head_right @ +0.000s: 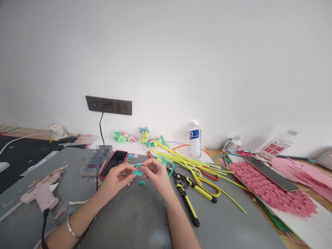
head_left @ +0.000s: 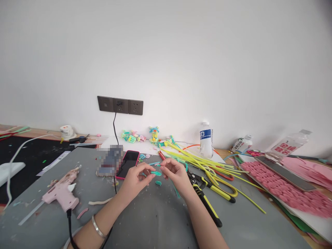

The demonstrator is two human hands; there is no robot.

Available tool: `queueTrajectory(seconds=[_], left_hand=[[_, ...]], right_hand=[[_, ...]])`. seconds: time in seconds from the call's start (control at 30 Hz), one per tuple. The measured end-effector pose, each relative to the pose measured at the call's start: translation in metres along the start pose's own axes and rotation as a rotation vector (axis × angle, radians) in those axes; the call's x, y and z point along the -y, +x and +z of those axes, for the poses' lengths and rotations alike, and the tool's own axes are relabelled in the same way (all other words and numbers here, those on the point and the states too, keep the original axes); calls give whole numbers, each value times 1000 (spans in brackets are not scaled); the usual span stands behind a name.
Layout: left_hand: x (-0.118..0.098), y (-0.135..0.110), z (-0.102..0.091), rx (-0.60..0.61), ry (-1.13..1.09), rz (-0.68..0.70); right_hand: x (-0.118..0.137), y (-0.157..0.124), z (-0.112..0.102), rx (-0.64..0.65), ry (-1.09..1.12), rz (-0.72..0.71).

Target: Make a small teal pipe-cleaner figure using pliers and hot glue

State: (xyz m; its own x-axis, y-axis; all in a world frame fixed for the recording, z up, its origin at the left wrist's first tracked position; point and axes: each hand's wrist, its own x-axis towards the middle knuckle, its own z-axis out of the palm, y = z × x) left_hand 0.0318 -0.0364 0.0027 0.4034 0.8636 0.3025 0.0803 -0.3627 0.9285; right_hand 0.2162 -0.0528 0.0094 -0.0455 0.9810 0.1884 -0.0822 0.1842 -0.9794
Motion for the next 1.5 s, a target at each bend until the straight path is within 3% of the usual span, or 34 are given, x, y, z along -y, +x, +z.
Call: queueTrajectory(seconds=[0.23,0.43,0.8,0.97,1.23,1.5], left_hand=[[0,0,1,-7,-60,-35],[4,-1,0,8,-83,-62],[3,-1,-1,-31,-85,12],[7,0,-6,-86,-159,-19],[3,1,-7,-149,-160,-7],[-4,3,-8,-150,-203,-22]], right_hand=[[0,-1,11,69,12,-48],[1,-3,15,102,53,11],[2,-5,15,144,72,47],[2,-7,11,174,33,-9],[-2,-5,7,30,-208,-222],[4,-9,5,89,-268,-223]])
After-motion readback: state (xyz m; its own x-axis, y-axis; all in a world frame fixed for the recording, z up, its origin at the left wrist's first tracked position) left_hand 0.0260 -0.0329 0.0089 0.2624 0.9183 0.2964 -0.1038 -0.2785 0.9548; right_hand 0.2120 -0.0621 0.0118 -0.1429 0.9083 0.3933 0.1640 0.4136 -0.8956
